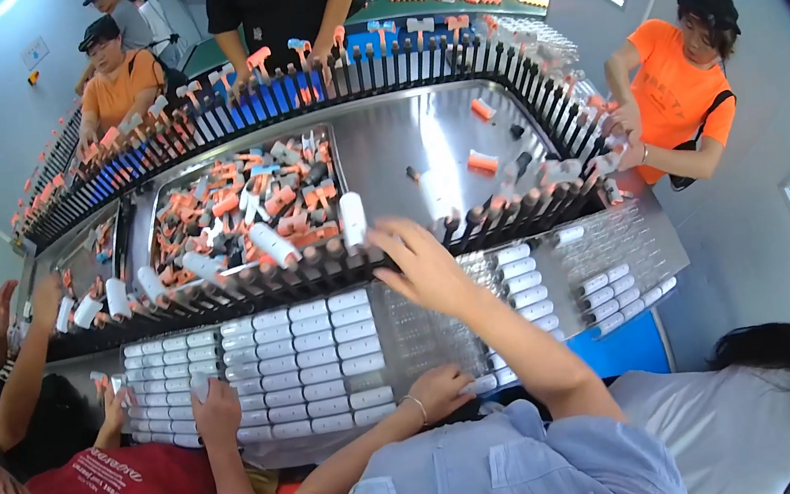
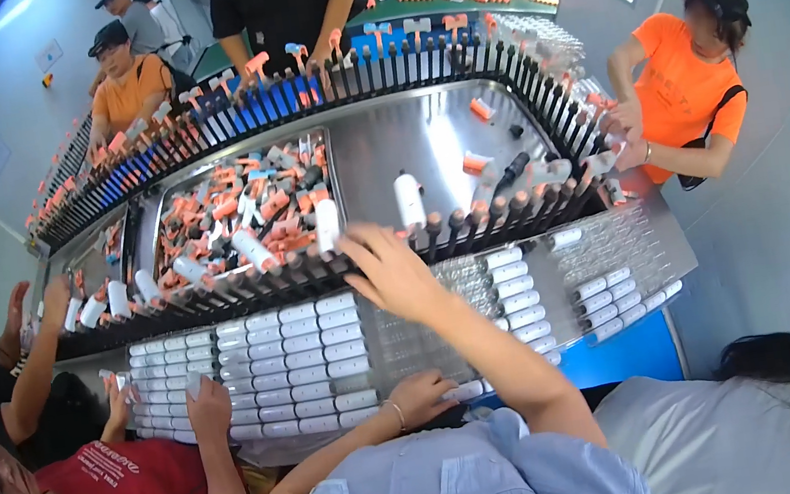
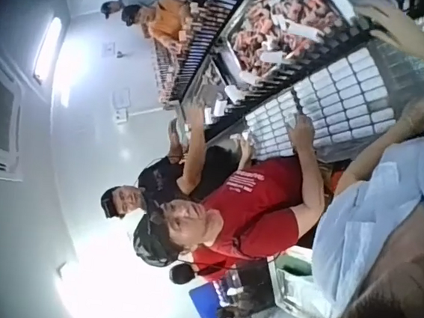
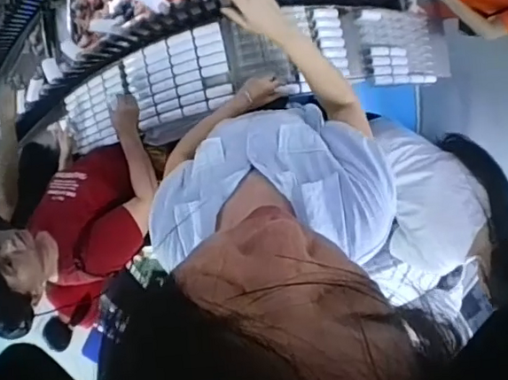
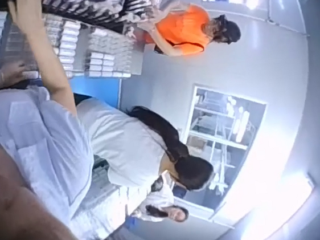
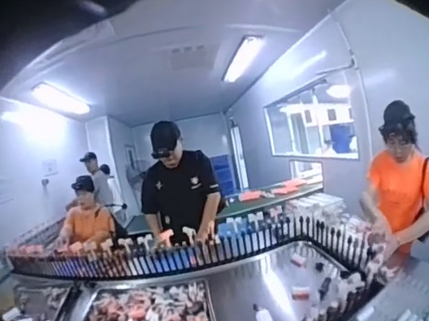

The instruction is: Packing small cylindrical products into plastic trays at a rotating assembly line.

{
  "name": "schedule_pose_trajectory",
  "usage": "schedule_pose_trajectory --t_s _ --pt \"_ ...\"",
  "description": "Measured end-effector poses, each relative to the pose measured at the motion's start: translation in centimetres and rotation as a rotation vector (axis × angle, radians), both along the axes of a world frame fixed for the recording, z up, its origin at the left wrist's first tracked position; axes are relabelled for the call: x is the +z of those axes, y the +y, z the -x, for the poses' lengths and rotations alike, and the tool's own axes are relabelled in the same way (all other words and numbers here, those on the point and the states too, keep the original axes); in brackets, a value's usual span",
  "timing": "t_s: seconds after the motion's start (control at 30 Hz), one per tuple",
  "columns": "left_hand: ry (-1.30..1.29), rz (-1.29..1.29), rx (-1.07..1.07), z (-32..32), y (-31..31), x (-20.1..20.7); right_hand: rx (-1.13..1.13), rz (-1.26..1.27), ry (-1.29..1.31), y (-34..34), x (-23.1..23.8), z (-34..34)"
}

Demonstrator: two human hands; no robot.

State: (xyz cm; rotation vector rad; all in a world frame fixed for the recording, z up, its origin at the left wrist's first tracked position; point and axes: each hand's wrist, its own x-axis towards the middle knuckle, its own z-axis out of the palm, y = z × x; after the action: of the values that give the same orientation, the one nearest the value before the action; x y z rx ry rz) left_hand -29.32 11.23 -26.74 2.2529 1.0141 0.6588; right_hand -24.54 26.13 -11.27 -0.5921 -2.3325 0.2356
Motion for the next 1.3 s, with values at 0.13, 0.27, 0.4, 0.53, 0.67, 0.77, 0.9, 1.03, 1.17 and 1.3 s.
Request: schedule_pose_trajectory --t_s 0.13,0.27,0.4,0.53,0.67,0.77,0.9,1.03,1.17,1.3 --pt "0.144 -0.104 -0.020 -2.5 0.6 -1.9 -0.251 0.400 -0.255 -2.4 -6.7 -9.6" --pt "0.341 -0.132 -0.028 -4.3 0.8 -0.5 -0.316 0.374 -0.618 -2.8 -11.1 -16.5" --pt "0.403 0.009 -0.077 -4.5 1.4 0.4 -0.346 0.337 -0.542 -2.6 -12.2 -16.8" --pt "0.010 0.234 0.070 -2.5 1.7 0.5 -0.329 0.364 -0.524 -1.6 -12.4 -17.3" --pt "-0.542 0.408 0.461 1.0 4.1 5.9 -0.252 0.413 -0.633 -2.6 -12.2 -18.6" --pt "-0.596 0.111 0.725 2.1 8.4 12.5 -0.267 0.437 -0.713 -3.3 -11.4 -18.4" --pt "-0.548 -0.001 0.920 1.6 15.1 14.2 -0.270 0.310 -0.713 -3.5 -11.0 -17.5" --pt "-0.555 0.072 1.022 2.6 18.7 15.8 -0.418 0.501 -0.400 -3.7 -6.7 -15.8" --pt "0.057 0.102 0.926 4.6 19.8 16.9 -0.566 0.341 -0.044 -2.5 -1.6 -13.8" --pt "0.238 -0.234 1.093 6.8 18.6 15.1 -0.391 0.020 -0.101 0.3 4.4 -9.7"
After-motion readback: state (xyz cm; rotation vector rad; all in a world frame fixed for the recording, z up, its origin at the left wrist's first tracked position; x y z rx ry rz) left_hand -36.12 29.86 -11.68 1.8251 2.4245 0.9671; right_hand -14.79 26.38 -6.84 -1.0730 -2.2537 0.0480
